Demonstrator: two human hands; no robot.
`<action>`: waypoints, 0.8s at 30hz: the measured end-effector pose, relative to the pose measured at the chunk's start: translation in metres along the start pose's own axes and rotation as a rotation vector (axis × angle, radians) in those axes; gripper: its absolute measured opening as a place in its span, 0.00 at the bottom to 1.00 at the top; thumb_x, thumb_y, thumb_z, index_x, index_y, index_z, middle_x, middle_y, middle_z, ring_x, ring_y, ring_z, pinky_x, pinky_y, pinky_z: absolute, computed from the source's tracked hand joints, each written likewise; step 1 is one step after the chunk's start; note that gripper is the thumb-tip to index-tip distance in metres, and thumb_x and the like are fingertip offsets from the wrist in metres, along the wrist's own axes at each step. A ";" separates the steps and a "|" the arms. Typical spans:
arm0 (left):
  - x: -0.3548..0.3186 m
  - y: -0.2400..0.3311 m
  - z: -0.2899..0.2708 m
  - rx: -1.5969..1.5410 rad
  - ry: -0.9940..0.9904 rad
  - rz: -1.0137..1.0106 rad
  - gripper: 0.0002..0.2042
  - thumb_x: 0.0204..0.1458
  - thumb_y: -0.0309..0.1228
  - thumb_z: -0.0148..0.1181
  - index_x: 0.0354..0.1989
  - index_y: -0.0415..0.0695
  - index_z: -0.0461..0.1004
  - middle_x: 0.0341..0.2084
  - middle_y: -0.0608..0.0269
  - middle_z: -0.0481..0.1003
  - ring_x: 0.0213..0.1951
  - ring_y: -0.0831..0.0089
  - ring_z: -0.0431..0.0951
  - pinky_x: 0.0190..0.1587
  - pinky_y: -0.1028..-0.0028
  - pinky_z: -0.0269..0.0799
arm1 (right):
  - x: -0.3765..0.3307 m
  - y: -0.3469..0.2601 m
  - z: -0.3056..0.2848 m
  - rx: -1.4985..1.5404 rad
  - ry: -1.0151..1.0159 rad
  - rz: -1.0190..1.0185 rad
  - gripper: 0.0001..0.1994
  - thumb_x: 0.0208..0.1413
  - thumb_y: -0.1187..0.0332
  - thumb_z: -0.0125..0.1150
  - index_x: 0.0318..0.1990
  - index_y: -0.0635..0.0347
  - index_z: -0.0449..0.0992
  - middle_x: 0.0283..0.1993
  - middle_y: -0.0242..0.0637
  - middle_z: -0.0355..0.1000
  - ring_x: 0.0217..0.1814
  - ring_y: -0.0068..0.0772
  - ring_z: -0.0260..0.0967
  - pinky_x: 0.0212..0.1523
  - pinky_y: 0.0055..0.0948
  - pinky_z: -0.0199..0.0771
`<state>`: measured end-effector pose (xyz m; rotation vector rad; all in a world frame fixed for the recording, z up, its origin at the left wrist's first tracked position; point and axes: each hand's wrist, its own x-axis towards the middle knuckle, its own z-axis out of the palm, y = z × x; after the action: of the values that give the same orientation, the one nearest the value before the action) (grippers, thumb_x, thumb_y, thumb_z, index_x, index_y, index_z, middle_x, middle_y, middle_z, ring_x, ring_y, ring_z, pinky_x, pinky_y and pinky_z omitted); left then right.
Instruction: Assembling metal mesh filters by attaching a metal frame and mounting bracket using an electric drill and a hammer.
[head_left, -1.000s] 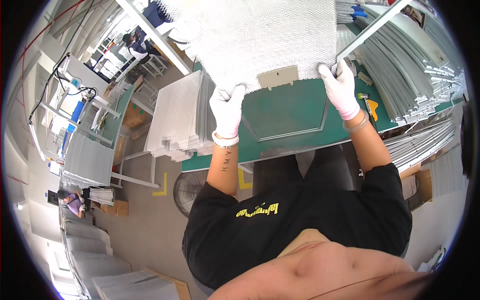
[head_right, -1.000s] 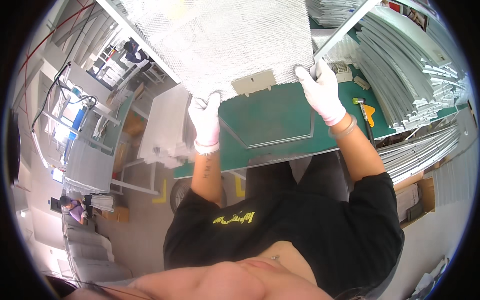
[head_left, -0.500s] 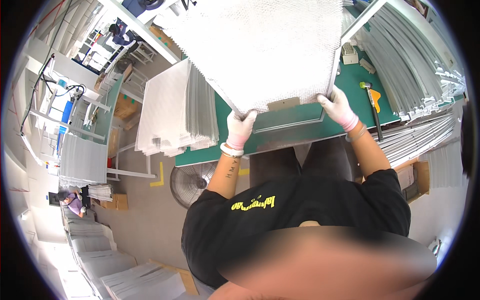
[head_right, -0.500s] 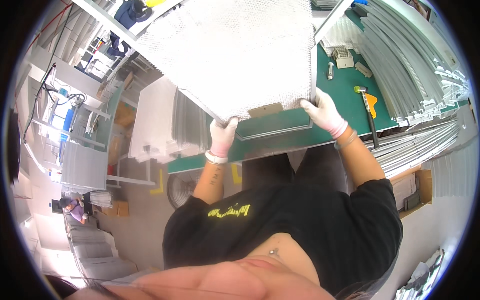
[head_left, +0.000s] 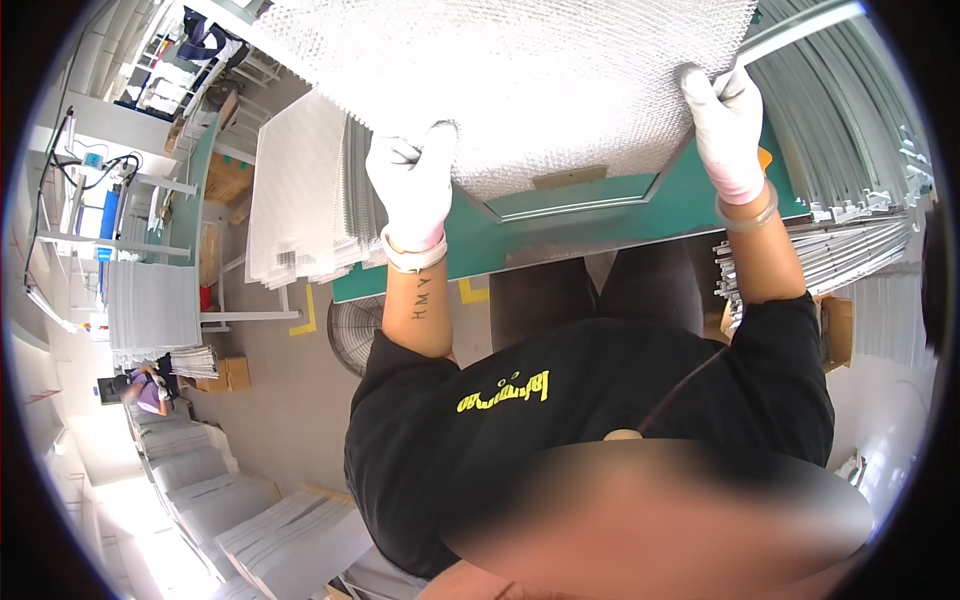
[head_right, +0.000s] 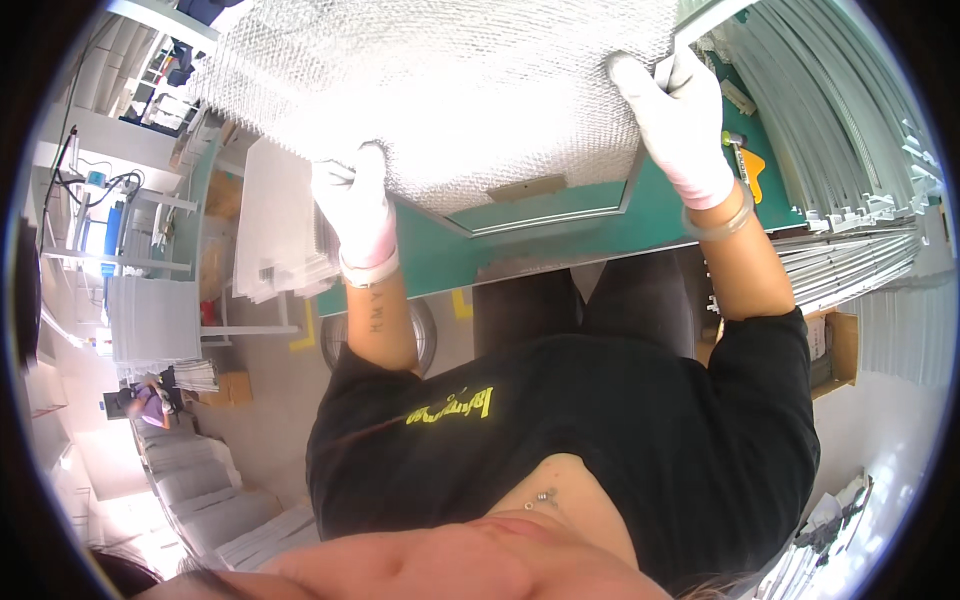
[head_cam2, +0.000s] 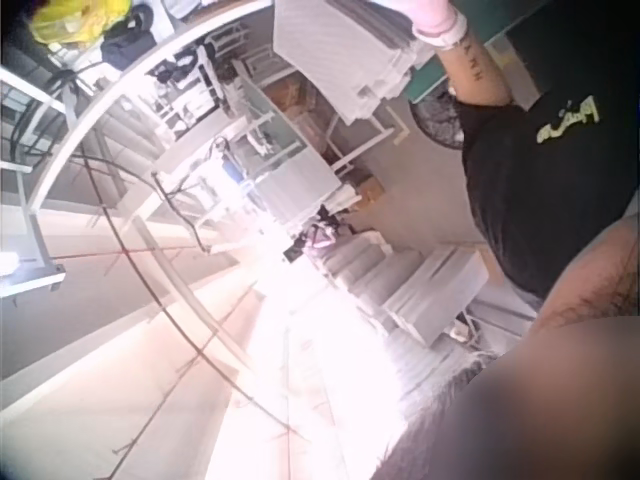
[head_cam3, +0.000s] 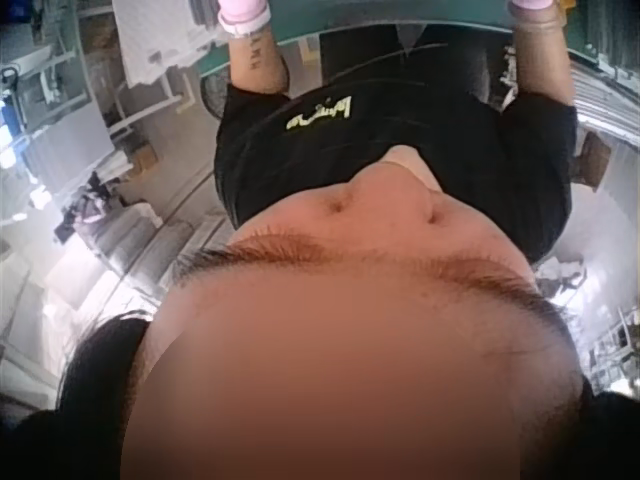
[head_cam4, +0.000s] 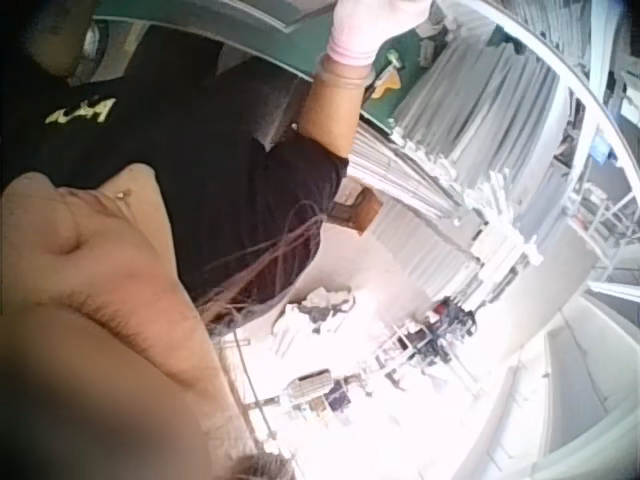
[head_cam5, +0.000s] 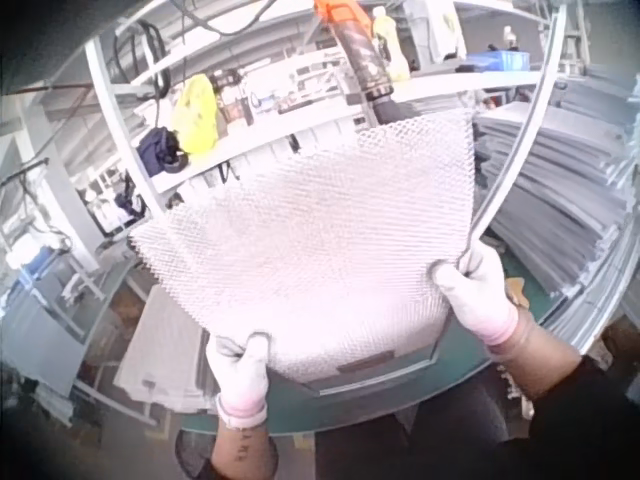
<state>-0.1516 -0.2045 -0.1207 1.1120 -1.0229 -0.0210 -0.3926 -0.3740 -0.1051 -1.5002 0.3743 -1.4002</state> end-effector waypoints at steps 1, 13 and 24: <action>-0.003 -0.002 0.001 -0.026 -0.014 0.003 0.16 0.49 0.18 0.66 0.18 0.44 0.64 0.16 0.72 0.68 0.21 0.87 0.64 0.26 0.82 0.62 | 0.003 0.007 -0.014 -0.012 -0.142 0.033 0.09 0.61 0.71 0.62 0.45 0.66 0.76 0.37 0.26 0.76 0.37 0.12 0.67 0.41 0.18 0.69; -0.067 -0.058 -0.010 -0.055 -0.140 -0.259 0.15 0.51 0.26 0.69 0.46 0.33 0.77 0.38 0.62 0.80 0.40 0.77 0.78 0.45 0.75 0.74 | -0.071 0.092 -0.038 -0.017 -0.099 0.200 0.22 0.61 0.64 0.65 0.56 0.69 0.71 0.50 0.33 0.76 0.50 0.21 0.71 0.54 0.25 0.70; -0.021 0.000 -0.018 -0.290 -0.224 0.168 0.12 0.61 0.38 0.60 0.39 0.41 0.72 0.30 0.61 0.73 0.29 0.70 0.73 0.32 0.71 0.71 | -0.003 0.002 -0.024 -0.106 -0.289 -0.145 0.15 0.66 0.59 0.55 0.43 0.65 0.71 0.35 0.41 0.73 0.34 0.33 0.70 0.37 0.30 0.72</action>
<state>-0.1507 -0.1810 -0.1355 0.7688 -1.2672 -0.1575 -0.4138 -0.3838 -0.1131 -1.8184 0.1638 -1.2654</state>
